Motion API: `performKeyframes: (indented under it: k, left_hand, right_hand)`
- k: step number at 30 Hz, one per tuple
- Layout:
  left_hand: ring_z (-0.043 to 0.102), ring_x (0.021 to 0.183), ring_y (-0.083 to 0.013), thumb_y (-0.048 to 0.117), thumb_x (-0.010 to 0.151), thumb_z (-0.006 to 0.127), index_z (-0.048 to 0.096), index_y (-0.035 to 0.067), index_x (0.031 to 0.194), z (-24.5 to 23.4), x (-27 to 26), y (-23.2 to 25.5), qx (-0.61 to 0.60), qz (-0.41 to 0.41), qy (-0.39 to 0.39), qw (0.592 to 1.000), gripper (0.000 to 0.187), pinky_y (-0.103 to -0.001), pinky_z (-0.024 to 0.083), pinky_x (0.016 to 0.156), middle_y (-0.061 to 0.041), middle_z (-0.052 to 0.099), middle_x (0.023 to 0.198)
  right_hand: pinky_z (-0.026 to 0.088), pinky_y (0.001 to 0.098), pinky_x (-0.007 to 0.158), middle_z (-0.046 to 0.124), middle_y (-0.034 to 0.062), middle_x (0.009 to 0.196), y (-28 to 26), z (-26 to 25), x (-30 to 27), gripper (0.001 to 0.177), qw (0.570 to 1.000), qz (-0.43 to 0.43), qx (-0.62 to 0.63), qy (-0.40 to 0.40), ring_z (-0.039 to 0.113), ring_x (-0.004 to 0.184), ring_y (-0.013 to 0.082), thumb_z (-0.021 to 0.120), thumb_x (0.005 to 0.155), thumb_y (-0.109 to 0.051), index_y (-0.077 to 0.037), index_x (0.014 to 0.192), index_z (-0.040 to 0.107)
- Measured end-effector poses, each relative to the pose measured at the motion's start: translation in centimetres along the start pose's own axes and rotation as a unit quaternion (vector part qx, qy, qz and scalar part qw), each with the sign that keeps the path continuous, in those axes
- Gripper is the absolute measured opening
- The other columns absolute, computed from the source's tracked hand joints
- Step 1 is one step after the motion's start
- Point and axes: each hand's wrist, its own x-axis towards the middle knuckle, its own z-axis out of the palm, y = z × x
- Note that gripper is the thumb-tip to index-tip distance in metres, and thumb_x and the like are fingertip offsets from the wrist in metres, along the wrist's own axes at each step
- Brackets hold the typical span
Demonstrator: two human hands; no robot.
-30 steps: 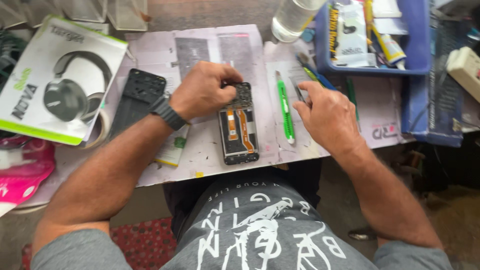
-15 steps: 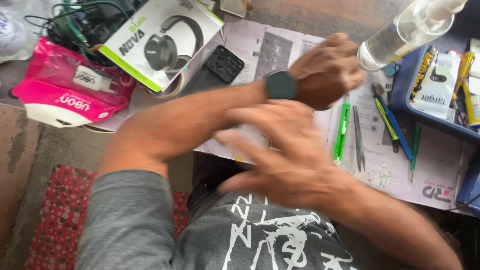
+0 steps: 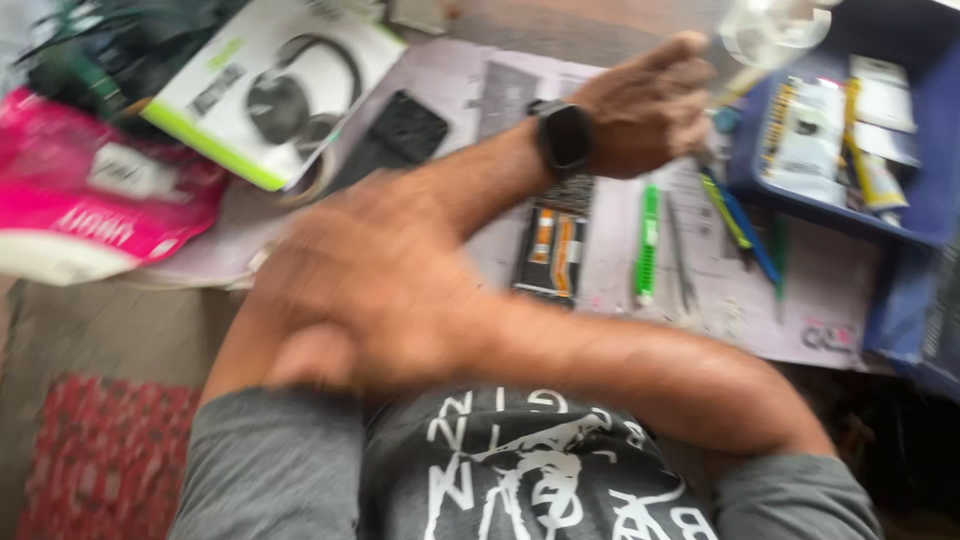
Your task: The person disassembles a smartphone, removes the motherboard, and then reassembles it by placing the motherboard back into the chassis and connecting internal components.
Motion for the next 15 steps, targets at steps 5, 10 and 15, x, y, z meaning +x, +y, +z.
performKeyframes:
  k: [5,10,15]
  left_hand:
    - [0.059,0.099,-0.0218,0.01,0.088,0.068,0.069,0.012,0.08,-1.6,-0.6,-1.8,0.006,-0.031,0.071,0.997,0.008,-0.046,0.033,0.115,-0.002,0.063,0.081]
    - [0.062,0.103,-0.0249,0.014,0.083,0.073,0.065,0.01,0.081,-7.3,-2.7,-4.2,-0.035,-0.097,0.096,0.99,0.009,-0.044,0.036,0.109,-0.005,0.063,0.087]
    - [0.063,0.084,-0.0225,0.007,0.083,0.073,0.067,0.01,0.086,-13.4,-7.0,-6.0,-0.054,-0.179,0.025,0.982,0.008,-0.043,0.041,0.098,-0.004,0.067,0.084]
  right_hand:
    - [0.025,0.049,0.131,0.049,-0.0008,0.156,-0.9,3.1,-2.1,0.059,0.985,-0.082,-0.14,-0.066,0.042,0.149,0.0191,0.041,0.094,-0.071,-0.046,0.147,0.047]
    - [0.03,0.0522,0.129,0.045,0.0051,0.164,3.4,0.7,-5.7,0.055,0.987,-0.02,-0.161,-0.012,0.039,0.153,0.0241,0.062,0.094,-0.032,-0.029,0.148,0.052]
    - [0.051,0.0454,0.097,0.067,0.0115,0.117,5.4,-1.6,-10.8,0.024,0.995,0.074,-0.061,-0.04,0.067,0.109,0.0308,0.067,0.09,-0.013,-0.007,0.112,0.07]
